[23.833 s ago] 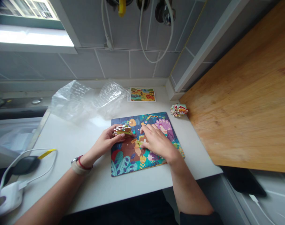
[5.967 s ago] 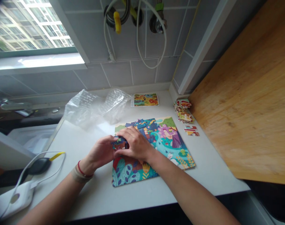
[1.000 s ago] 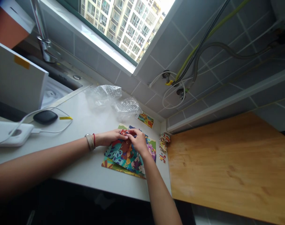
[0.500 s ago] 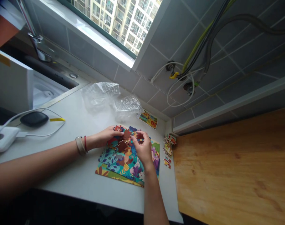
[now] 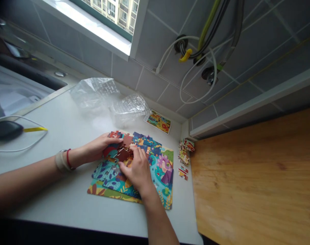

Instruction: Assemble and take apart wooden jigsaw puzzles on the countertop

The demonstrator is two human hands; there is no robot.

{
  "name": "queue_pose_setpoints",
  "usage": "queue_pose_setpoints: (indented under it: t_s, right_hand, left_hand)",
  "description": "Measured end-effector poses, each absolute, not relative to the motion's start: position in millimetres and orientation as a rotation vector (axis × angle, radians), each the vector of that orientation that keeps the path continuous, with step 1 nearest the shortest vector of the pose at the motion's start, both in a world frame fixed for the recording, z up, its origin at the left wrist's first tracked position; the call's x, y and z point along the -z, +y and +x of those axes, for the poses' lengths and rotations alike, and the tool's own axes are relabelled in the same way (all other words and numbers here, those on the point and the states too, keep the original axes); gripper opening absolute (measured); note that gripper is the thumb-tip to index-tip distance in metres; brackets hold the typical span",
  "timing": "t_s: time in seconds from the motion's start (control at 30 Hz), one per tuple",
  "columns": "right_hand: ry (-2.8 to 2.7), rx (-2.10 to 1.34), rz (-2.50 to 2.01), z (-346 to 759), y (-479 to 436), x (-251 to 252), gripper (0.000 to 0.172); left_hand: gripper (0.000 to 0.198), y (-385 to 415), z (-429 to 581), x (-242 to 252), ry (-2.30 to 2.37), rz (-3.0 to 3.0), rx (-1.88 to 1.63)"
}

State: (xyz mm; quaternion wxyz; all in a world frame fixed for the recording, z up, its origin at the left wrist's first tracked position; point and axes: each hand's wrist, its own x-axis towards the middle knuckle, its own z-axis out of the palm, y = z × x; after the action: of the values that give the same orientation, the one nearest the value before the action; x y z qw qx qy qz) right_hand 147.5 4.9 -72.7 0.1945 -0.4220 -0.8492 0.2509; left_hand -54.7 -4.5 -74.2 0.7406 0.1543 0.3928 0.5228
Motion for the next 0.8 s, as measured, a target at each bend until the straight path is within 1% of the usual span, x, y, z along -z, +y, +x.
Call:
queue_pose_setpoints:
  t_s: [0.17, 0.27, 0.37, 0.5, 0.67, 0.8]
  right_hand:
    - [-2.364, -0.735, -1.083, 158, 9, 72, 0.062]
    - [-2.374, -0.771, -0.976, 167, 17, 69, 0.066]
    - [-2.314, -0.688, -0.947, 172, 22, 69, 0.069]
    - [-2.296, -0.573, -0.938, 169, 23, 71, 0.068]
    - [-2.341, -0.531, -0.884, 165, 21, 74, 0.067]
    - [-2.335, -0.495, -0.851, 166, 23, 75, 0.062]
  left_hand:
    - [0.018, -4, -53, 75, 0.886, 0.326, -1.218]
    - [0.022, -4, -52, 77, 0.885, 0.303, -1.241]
    - [0.027, -6, -50, 77, 0.868, 0.306, -1.210]
    - [0.032, -11, -49, 74, 0.787, 0.381, -1.082]
    - [0.030, -14, -49, 70, 0.750, 0.441, -1.006]
    - [0.029, -14, -52, 67, 0.742, 0.440, -0.953]
